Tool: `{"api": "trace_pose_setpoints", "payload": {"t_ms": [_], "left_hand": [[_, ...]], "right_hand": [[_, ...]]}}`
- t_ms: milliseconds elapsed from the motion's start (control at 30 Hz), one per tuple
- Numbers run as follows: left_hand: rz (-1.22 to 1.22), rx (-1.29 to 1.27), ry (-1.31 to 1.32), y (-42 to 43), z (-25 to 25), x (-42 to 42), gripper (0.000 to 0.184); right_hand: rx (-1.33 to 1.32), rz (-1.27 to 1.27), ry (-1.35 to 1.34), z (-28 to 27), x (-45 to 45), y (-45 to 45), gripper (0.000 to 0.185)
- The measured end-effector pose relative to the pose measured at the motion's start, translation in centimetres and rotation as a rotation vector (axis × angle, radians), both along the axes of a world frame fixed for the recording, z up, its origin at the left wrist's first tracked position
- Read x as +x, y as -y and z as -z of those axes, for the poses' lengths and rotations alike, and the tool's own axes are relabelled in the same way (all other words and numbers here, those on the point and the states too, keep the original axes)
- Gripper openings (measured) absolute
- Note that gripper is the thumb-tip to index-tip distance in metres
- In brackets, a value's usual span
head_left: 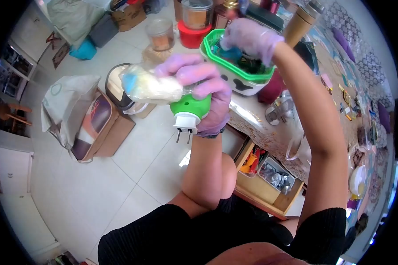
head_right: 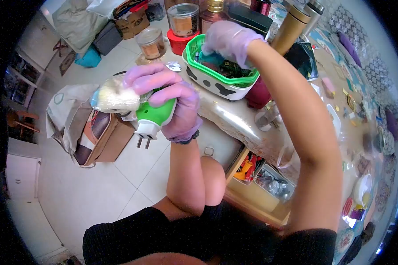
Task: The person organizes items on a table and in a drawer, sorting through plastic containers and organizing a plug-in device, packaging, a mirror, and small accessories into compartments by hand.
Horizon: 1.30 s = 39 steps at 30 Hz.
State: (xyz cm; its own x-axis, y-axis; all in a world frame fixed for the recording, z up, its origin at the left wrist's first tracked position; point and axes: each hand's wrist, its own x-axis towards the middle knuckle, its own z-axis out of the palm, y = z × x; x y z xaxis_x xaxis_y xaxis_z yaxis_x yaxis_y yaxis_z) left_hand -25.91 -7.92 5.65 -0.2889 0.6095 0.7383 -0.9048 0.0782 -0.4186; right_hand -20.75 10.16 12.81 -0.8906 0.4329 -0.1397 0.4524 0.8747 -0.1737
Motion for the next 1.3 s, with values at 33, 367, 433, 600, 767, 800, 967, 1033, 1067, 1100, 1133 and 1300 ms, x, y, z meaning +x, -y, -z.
{"api": "trace_pose_setpoints", "payload": {"t_ms": [33, 367, 433, 600, 767, 800, 967, 1033, 1067, 1100, 1133, 1300], "left_hand": [[0.002, 0.0, 0.003, 0.1, 0.0, -0.1, 0.004], [0.027, 0.006, -0.012, 0.1, 0.1, 0.0, 0.003], [0.028, 0.002, -0.018, 0.0, 0.1, 0.1, 0.003], [0.05, -0.022, -0.033, -0.4, 0.0, 0.9, 0.002], [0.019, -0.042, -0.054, -0.7, -0.1, 1.5, 0.002], [0.009, -0.042, -0.065, -0.7, -0.1, 1.5, 0.002], [0.01, -0.03, -0.054, -0.8, 0.0, 1.3, 0.002], [0.016, -0.033, -0.045, -0.8, -0.1, 1.5, 0.003], [0.005, -0.057, -0.045, -0.7, -0.1, 1.6, 0.003], [-0.005, -0.081, -0.047, -0.7, -0.2, 1.6, 0.003], [-0.005, -0.08, -0.048, -0.7, -0.2, 1.6, 0.003], [0.004, -0.087, -0.027, -0.5, -0.2, 1.3, 0.004]], "right_hand": [[-0.071, -0.013, -0.099, -0.3, 0.3, -0.3, 0.025], [-0.273, 0.261, -0.288, -1.8, 2.9, 0.4, 0.021], [-0.33, 0.233, -0.377, -2.4, 4.0, 0.2, 0.039], [-0.147, 0.143, -0.121, -2.0, 4.5, -1.1, 0.051], [-0.241, 0.149, -0.318, -2.8, 5.1, 0.1, 0.053], [-0.268, 0.149, -0.366, -2.9, 5.2, 0.0, 0.053], [0.046, 0.132, -0.39, -2.9, 5.8, -0.1, 0.037], [0.307, -0.088, -0.234, -3.7, 6.4, 1.5, 0.028], [0.366, -0.149, -0.198, -2.7, 6.2, 1.2, 0.024], [0.35, -0.219, -0.252, -1.9, 6.5, 0.9, 0.027], [0.334, -0.292, -0.305, -1.6, 6.6, 0.8, 0.031], [-0.025, -0.068, -0.381, -2.6, 6.6, 0.5, 0.039]]}}
